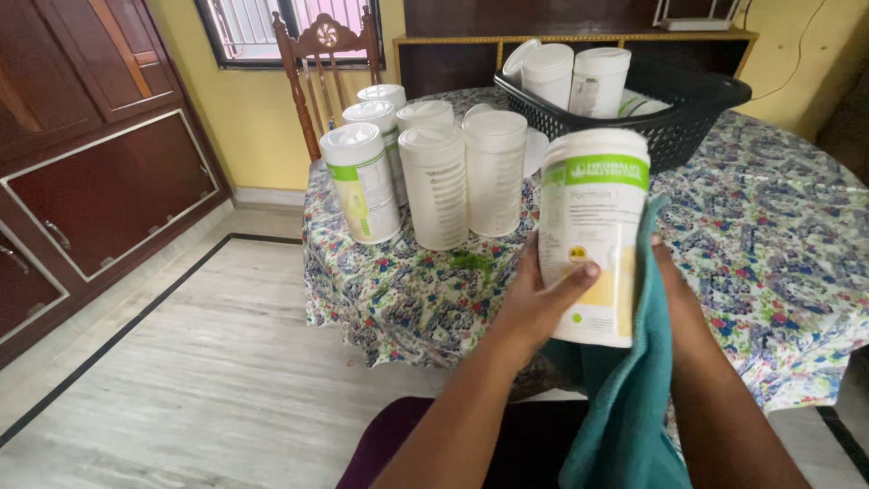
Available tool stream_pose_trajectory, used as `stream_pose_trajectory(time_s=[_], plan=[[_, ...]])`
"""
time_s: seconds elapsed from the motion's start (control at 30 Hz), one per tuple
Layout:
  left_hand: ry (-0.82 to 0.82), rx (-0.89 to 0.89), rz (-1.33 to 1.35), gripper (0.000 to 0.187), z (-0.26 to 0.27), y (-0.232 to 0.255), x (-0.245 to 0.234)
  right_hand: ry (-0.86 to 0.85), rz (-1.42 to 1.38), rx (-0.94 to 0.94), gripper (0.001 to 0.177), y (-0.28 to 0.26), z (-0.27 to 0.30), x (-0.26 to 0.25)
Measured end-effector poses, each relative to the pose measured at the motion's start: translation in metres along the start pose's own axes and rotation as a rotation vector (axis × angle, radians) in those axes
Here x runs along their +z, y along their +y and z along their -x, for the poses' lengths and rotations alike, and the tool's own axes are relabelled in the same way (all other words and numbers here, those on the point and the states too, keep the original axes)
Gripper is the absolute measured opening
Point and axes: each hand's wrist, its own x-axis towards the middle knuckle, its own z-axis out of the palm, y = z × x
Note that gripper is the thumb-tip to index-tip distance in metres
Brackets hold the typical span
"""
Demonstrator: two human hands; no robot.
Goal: The person wipes several white plastic containers and their lids with a teal cloth on a floral tablecloth. They handle each container one at a time, wiping the exterior and lid, then place the cleaned items into a black basket.
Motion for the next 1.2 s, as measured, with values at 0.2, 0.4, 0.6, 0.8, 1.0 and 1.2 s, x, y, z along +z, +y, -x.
stream_pose_trajectory(time_s=[0.2, 0.4, 0.6, 0.8, 1.0, 1.2], plan=[[-0.012, 0.220, -0.367, 0.075, -0.043, -0.043, -0.014, 0.054, -0.130, 0.041, 0.065, 0.047, -0.037, -0.050], [-0.013, -0.153, 0.020, 0.091, -0.052, -0.066, -0.032, 0.116, -0.154, 0.197, 0.074, 0.097, -0.060, -0.057], [0.263, 0.229, -0.347, 0.091, -0.048, -0.085, -0.058, 0.063, 0.453, -0.115, 0.085, 0.105, -0.033, 0.008], [0.211, 0.023, 0.061, 0.117, -0.033, -0.093, -0.078, 0.131, 0.430, -0.078, 0.075, 0.089, -0.017, 0.023], [0.172, -0.016, 0.009, 0.127, -0.014, -0.083, -0.072, 0.252, 0.041, 0.118, 0.065, 0.080, -0.023, 0.015], [0.327, -0.115, -0.074, 0.109, -0.021, -0.058, -0.048, 0.203, 0.250, 0.050, 0.058, 0.084, -0.014, 0.018]])
